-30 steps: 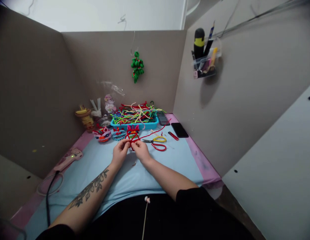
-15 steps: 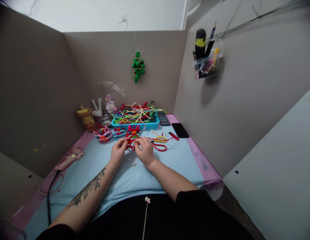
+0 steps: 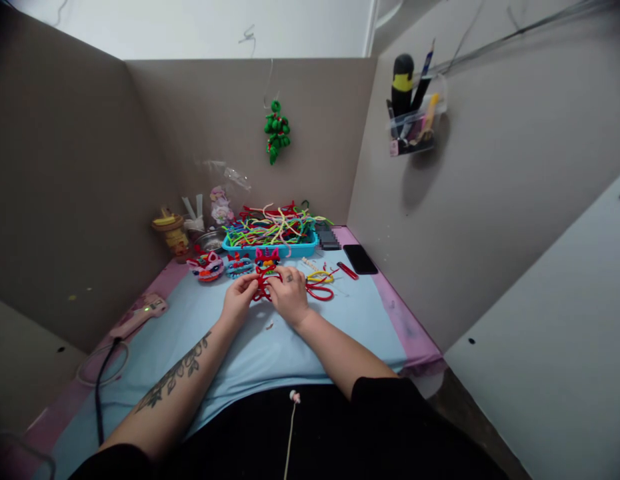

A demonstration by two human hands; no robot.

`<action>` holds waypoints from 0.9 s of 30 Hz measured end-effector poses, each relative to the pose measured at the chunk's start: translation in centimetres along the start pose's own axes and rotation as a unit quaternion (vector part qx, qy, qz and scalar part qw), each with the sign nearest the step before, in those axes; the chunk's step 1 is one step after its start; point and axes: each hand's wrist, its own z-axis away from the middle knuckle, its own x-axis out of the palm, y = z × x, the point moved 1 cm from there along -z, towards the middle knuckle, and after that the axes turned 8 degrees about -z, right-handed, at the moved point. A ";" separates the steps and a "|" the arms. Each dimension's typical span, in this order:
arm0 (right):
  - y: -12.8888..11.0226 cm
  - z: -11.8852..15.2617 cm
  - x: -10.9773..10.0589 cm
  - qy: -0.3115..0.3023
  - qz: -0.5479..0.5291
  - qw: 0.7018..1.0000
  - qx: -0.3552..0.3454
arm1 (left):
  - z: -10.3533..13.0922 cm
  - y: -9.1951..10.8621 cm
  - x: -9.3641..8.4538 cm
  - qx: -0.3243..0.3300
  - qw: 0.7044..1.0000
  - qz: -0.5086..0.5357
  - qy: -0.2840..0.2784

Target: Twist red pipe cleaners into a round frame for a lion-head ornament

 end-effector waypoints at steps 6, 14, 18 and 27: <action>-0.1 0.0 0.0 -0.007 0.004 1.000 -0.007 | 0.1 0.3 0.1 -0.016 1.000 0.008 -0.012; -0.2 0.1 -0.1 0.025 -0.015 1.000 0.004 | 0.1 0.1 0.0 -0.010 1.000 0.004 -0.026; -0.1 0.2 0.1 0.029 -0.014 0.999 0.003 | -0.1 0.0 0.0 -0.010 0.999 0.020 -0.029; 0.0 0.3 0.3 0.035 -0.009 0.999 -0.008 | -0.1 0.0 -0.1 -0.034 0.997 0.054 -0.042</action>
